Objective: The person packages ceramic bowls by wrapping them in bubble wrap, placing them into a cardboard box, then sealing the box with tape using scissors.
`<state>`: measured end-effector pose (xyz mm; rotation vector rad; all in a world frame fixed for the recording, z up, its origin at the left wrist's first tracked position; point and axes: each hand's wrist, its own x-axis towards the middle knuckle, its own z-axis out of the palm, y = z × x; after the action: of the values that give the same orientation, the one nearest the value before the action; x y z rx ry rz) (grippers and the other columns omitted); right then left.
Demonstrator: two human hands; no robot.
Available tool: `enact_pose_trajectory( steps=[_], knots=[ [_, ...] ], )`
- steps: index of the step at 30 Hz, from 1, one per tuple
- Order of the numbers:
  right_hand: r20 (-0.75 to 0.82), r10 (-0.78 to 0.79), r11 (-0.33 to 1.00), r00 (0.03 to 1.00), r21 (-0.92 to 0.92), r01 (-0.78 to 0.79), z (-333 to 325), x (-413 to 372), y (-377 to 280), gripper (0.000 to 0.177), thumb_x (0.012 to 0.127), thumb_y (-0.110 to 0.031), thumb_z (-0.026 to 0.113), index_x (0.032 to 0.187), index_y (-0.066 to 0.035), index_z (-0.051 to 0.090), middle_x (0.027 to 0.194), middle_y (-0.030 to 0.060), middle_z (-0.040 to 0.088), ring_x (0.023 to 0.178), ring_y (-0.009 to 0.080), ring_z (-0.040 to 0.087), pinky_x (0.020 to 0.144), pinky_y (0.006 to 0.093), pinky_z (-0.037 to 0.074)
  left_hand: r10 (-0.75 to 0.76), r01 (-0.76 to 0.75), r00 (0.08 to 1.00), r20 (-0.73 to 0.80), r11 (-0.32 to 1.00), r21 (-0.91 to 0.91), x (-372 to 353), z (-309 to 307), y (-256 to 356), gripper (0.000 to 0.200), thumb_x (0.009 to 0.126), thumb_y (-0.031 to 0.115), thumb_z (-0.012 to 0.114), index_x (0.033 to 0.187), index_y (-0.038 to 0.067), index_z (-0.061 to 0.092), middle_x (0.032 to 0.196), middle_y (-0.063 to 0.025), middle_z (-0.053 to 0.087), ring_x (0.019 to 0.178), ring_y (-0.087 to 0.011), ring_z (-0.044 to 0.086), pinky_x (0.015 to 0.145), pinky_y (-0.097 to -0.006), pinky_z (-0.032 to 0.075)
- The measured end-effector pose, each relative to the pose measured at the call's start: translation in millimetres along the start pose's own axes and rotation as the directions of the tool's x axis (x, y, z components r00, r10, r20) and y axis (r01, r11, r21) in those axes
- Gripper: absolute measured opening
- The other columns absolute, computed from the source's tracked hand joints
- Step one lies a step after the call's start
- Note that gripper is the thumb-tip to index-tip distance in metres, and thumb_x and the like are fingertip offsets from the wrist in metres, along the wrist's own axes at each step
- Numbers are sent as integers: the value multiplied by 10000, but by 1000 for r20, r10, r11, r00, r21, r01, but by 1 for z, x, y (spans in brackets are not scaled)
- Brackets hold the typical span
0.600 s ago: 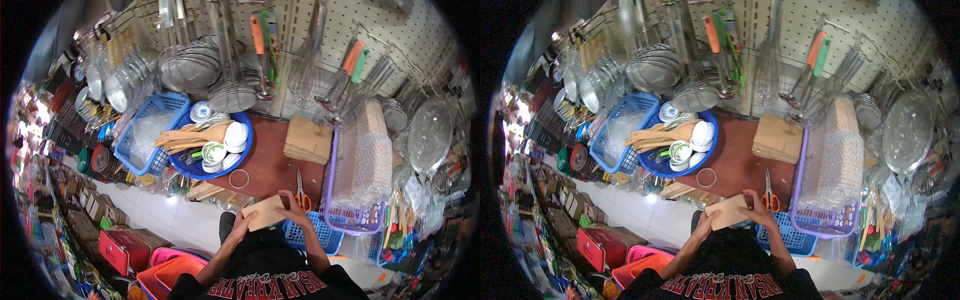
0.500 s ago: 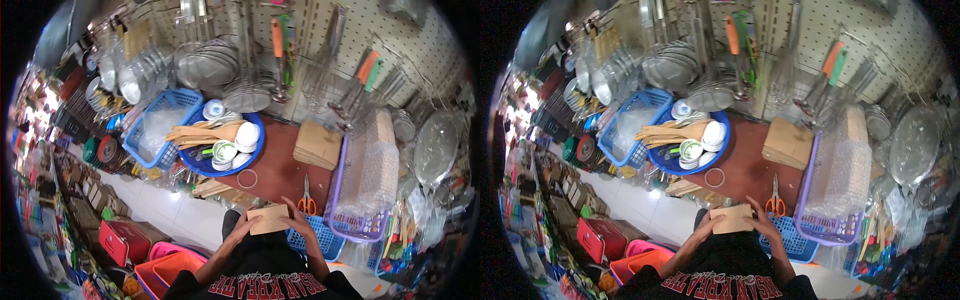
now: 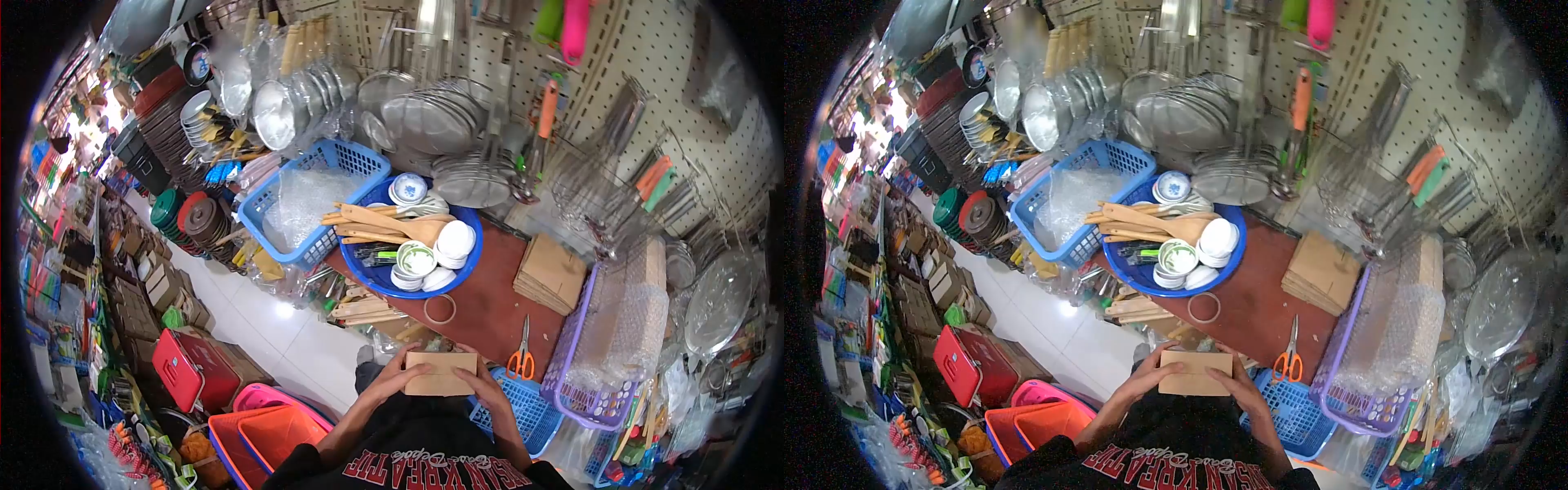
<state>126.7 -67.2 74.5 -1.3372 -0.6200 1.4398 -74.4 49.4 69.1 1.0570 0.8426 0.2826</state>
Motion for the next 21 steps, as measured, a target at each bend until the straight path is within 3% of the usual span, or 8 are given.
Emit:
enact_pose_trajectory(
  steps=[4,7,13,16,19,20,21],
  knots=[
    [41,-19,999,999,-50,21,30,19,-13,714,878,-281,714,1446,-61,342,1379,145,407,1295,247,402,1063,344,346,60,-63,998,33,991,120,-9,-38,19,779,905,366,695,1480,26,294,1359,-188,505,1241,-244,508,1033,-339,411],
    [76,54,996,996,-74,-48,60,35,-30,709,859,-283,708,1438,-64,363,1393,138,389,1308,245,381,1078,343,323,20,-22,1000,22,996,81,-23,-69,33,783,934,401,652,1496,25,259,1390,-205,477,1262,-258,492,1047,-347,402],
    [45,33,999,998,24,-35,108,66,-40,690,825,-260,698,1419,-71,402,1383,129,406,1318,246,371,1093,360,313,190,-233,966,176,934,271,-43,-141,65,758,977,398,584,1532,56,197,1442,-197,432,1308,-277,450,1073,-355,377],
    [59,39,983,997,178,-49,137,81,-57,649,832,-215,663,1417,-84,416,1371,118,433,1299,246,411,1086,369,337,390,-435,896,211,866,246,-38,-180,73,649,1011,329,514,1538,72,235,1415,-183,451,1249,-257,468,1039,-380,395],
    [54,29,966,998,255,-41,159,101,-66,644,847,-185,631,1433,-84,387,1325,112,481,1257,243,461,1051,363,383,299,-337,934,194,918,208,-36,-219,106,583,1015,291,506,1525,95,302,1304,-132,540,1094,-214,544,932,-343,448],
    [43,16,960,999,280,-28,170,106,-73,647,849,-185,629,1437,-81,379,1316,115,489,1246,242,470,1042,361,393,338,-348,937,82,911,220,-37,-226,121,471,1012,229,506,1456,90,429,1118,-99,621,908,-170,575,811,-310,474],
    [29,5,952,1000,307,-13,179,112,-78,651,851,-184,626,1440,-78,371,1308,118,496,1235,240,479,1032,360,403,430,-414,903,21,855,312,-29,-239,130,426,1009,213,510,1412,80,470,1079,-98,628,879,-164,574,788,-310,476]
  ],
)
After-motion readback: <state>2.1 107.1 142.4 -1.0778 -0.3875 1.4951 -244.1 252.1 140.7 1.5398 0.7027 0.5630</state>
